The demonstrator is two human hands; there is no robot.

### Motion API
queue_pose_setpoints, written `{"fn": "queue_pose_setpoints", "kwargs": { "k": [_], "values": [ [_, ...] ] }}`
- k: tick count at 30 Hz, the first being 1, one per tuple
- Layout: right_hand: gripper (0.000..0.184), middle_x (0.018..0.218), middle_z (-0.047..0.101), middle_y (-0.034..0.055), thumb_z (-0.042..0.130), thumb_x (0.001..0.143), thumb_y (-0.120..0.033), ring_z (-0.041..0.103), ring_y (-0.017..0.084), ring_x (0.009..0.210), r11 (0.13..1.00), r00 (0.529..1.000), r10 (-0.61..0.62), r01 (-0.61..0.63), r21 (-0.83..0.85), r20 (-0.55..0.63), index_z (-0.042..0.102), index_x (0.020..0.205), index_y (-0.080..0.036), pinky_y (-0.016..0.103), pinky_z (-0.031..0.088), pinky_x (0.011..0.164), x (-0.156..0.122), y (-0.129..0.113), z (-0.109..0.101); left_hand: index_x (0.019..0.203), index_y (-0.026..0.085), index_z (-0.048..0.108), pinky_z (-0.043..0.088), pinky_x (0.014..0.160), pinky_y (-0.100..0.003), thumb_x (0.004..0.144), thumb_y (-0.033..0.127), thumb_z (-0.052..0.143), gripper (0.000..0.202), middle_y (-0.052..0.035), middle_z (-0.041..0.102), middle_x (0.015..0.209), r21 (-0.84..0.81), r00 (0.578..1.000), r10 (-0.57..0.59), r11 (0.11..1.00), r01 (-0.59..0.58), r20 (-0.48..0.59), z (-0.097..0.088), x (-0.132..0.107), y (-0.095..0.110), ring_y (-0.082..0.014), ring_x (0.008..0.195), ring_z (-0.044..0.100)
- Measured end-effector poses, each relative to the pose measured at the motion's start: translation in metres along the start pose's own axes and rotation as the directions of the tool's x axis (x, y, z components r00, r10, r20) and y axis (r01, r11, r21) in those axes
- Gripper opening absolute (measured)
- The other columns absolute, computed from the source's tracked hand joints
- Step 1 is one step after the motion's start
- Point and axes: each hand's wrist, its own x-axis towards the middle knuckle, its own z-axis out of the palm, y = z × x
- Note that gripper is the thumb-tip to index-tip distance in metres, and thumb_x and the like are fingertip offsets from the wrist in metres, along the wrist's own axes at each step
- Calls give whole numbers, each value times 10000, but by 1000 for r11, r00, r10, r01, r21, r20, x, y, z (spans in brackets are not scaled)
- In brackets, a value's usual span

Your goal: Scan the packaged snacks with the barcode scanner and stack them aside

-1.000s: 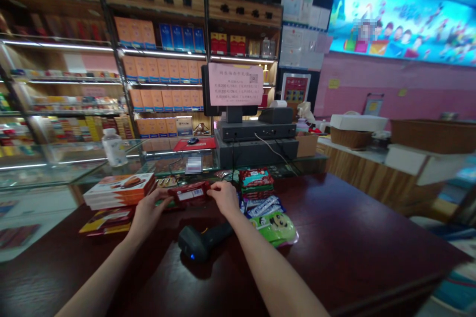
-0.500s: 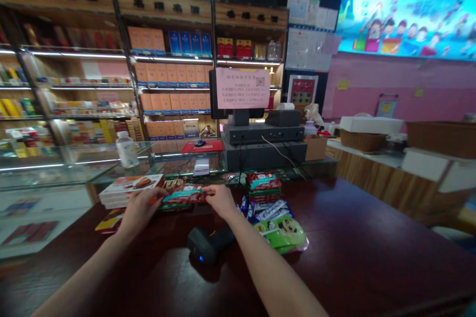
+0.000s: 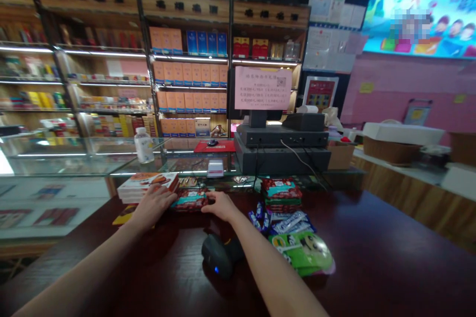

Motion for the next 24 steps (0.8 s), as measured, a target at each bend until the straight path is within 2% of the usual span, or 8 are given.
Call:
{"fn": "queue_pose_setpoints", "kwargs": {
  "k": [6,11,16,20,24],
  "values": [
    [477,1168,748,45,800,681,-231,692,250,1103,984,999,-34,32,-173,-11,736,1154,-238,350,493,1000,11,7,4,869,225,664,390,966,-444,882,88,523,197,-54,691,832,109,999,40,993,-38,-11,8,8,-2,-255,958,595],
    [522,1177,746,10,818,669,-281,679,250,1131,943,999,18,-32,-331,-45,723,1182,-284,323,496,984,14,1,5,859,199,676,402,917,-437,871,99,560,154,-82,694,962,196,1000,27,980,-29,10,8,7,5,-276,1014,578],
    [514,1175,747,-5,807,687,-312,684,254,1119,910,998,32,-51,-412,-54,716,1193,-320,321,503,961,14,-4,7,951,186,697,391,885,-459,826,72,571,211,-118,680,1046,173,996,-34,985,20,79,6,-1,15,-304,1031,561],
    [508,1181,744,-10,808,686,-318,686,255,1111,894,996,48,-74,-441,-69,719,1186,-340,317,506,947,17,-5,9,1175,178,651,375,888,-445,884,112,542,317,-98,696,1067,143,996,-60,988,51,59,4,-2,23,-296,1039,557],
    [496,1181,744,-11,799,690,-311,687,253,1106,888,995,59,-89,-451,-80,721,1179,-344,315,508,935,19,-6,10,1079,204,675,359,888,-441,947,239,524,204,-66,723,993,87,995,-77,994,71,61,6,0,29,-288,1001,560]
  ]
}}
